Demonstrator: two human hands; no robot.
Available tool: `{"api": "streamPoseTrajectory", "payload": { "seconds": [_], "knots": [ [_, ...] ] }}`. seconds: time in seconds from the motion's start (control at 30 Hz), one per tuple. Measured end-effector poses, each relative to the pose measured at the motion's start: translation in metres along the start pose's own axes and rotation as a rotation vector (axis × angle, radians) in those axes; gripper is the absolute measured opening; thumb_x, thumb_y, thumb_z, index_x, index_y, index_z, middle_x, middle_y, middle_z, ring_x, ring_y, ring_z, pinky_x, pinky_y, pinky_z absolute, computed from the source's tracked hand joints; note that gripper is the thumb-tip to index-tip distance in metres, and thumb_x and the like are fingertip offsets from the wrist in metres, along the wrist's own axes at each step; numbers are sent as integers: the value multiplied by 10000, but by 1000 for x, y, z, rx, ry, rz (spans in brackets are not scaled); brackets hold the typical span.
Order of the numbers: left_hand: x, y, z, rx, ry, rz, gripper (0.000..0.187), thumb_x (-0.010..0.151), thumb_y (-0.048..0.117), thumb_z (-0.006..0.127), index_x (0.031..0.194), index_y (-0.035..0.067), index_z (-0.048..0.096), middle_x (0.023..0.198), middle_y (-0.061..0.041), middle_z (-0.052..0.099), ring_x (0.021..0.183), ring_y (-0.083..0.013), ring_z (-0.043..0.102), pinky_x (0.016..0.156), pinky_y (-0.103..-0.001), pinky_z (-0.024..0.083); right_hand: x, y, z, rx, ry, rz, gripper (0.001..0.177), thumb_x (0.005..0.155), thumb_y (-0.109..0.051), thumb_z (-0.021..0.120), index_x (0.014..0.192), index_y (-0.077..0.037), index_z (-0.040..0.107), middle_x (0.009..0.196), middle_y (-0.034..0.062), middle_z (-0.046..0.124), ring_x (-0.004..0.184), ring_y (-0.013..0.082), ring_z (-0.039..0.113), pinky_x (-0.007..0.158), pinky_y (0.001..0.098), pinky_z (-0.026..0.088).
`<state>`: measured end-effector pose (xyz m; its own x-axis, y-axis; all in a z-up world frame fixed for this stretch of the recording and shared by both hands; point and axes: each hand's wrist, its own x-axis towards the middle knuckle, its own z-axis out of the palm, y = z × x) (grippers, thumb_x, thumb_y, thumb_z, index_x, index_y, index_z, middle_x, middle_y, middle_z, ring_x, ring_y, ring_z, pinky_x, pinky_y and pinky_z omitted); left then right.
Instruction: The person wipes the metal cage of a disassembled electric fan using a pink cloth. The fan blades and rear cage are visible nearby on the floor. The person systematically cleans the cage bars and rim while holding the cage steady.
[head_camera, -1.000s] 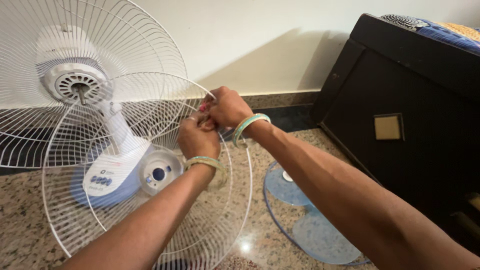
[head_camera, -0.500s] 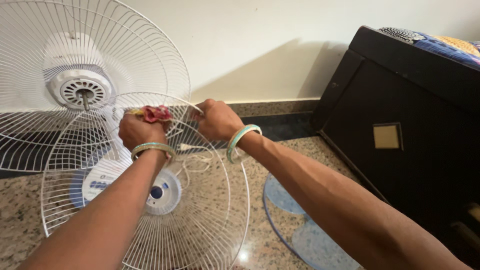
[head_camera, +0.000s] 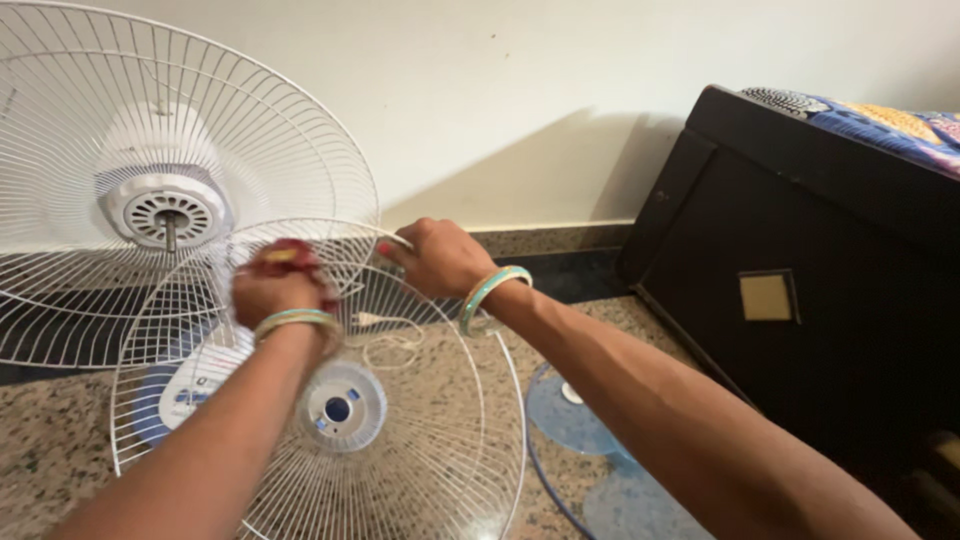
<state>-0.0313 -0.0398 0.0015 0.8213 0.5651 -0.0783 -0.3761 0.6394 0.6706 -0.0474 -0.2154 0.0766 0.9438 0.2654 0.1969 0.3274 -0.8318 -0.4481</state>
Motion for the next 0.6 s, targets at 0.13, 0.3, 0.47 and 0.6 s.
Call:
{"api": "streamPoseTrajectory", "payload": {
  "seconds": [0.13,0.3,0.47,0.6],
  "knots": [
    [-25,-29,37,250,-203,70,315,1087,217,603,858,10,665,719,-97,684,547,-175,620,483,-341,516,12,6,8,-127,149,-196,295,888,-310,634,1006,-77,770,858,266,717,867,442,719,798,506,564],
    [-40,-37,53,737,-146,517,234,808,159,807,999,38,744,878,-92,758,774,-181,728,711,-347,575,20,17,-5,-71,146,-132,421,810,-324,693,1164,-97,716,925,272,709,905,432,714,803,497,571],
    [-22,-21,45,272,-131,206,85,885,95,673,952,76,720,863,-90,742,723,-196,709,594,-343,539,21,7,-10,-126,107,-191,465,749,-178,618,1200,-157,729,896,251,733,869,405,738,810,483,577],
    [5,5,39,86,98,59,110,863,-5,617,938,-10,698,860,-109,733,695,-194,712,540,-333,571,18,-3,-14,-155,63,-266,446,820,-143,549,1224,-186,734,876,245,735,834,407,732,810,479,573]
  ]
}}
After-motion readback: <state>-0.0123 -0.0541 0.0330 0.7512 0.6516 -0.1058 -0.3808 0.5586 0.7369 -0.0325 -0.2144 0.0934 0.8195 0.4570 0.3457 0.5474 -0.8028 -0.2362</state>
